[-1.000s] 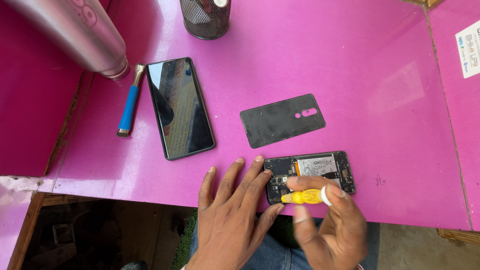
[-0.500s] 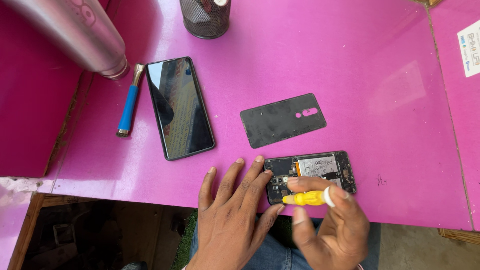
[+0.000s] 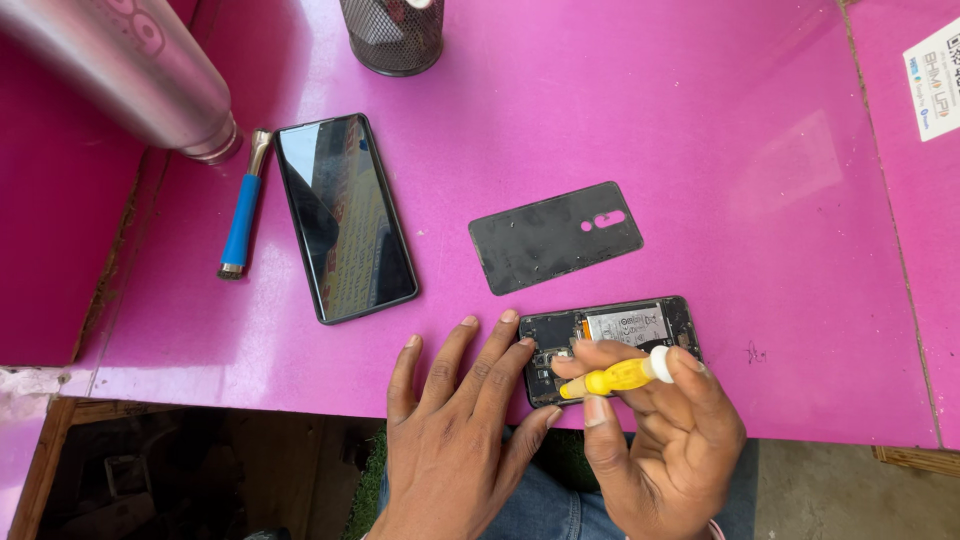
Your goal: The person disassembles a smartphone by removing the back cover and using a screwdriver to unscrew internal components. They then remove the battery from the device.
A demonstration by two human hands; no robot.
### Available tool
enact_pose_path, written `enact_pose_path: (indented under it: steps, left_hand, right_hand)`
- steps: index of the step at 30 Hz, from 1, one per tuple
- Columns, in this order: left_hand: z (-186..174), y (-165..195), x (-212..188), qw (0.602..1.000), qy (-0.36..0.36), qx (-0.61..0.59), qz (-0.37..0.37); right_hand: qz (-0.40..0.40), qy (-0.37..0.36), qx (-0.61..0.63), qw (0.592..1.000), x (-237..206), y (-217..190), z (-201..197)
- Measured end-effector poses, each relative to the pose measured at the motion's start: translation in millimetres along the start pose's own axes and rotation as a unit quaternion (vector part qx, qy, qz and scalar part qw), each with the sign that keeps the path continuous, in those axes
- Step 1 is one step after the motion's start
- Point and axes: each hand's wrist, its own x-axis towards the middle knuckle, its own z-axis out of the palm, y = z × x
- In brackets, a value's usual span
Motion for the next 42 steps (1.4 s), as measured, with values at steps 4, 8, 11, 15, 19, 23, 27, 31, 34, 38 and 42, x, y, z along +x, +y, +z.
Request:
enact_pose_path:
  steps: [4, 8, 11, 15, 19, 23, 27, 31, 34, 38, 42]
  left_hand:
    - [-0.2, -0.1, -0.6, 1.0, -0.002, 0.004, 0.003]
    - [0.4, 0.2, -0.8, 1.0, 0.008, 0.005, 0.0]
    - [0.7, 0.1, -1.2, 1.0, 0.006, 0.004, 0.002]
    - [1.6, -0.3, -1.0, 1.0, 0.002, 0.002, -0.001]
    - [2.1, -1.1, -0.7, 1.0, 0.006, 0.008, 0.007]
    - [2.2, -0.7, -1.2, 1.0, 0.005, 0.011, 0.001]
    - [2.9, -0.4, -1.3, 1.0, 0.007, 0.01, 0.003]
    - [3.4, -0.8, -1.7, 1.0, 0.005, 0.009, 0.0]
    - [3.5, -1.5, -2.0, 1.0, 0.004, 0.009, 0.007]
    - [3.6, -1.4, -2.2, 1.0, 0.002, 0.008, -0.001]
    - [3.0, -1.4, -2.1, 1.0, -0.002, 0.003, 0.002]
  right_hand:
    - [-0.015, 0.0, -0.026, 1.0, 0.8, 0.7, 0.2]
    - [-0.007, -0.009, 0.023, 1.0, -2.3, -0.2, -0.6]
    - [-0.034, 0.013, -0.009, 0.999, -3.0, -0.3, 1.1]
    - [-0.027, 0.021, -0.009, 0.999, -1.5, -1.3, 4.5]
    - [-0.036, 0.031, -0.035, 0.998, -0.2, -0.5, 5.1]
    - [-0.012, 0.01, 0.013, 1.0, -2.5, -0.2, 1.6]
    - [-0.031, 0.023, -0.027, 0.999, -3.9, 0.4, 1.2]
    - [-0.011, 0.012, -0.001, 1.0, -3.9, -1.1, 1.4]
    - [-0.018, 0.007, -0.049, 0.999, -4.8, -1.9, 0.5]
    - [0.001, -0.004, 0.008, 1.0, -6.4, 0.3, 0.1]
    - [-0.033, 0.001, -0.016, 0.999, -5.5, 3.6, -0.9]
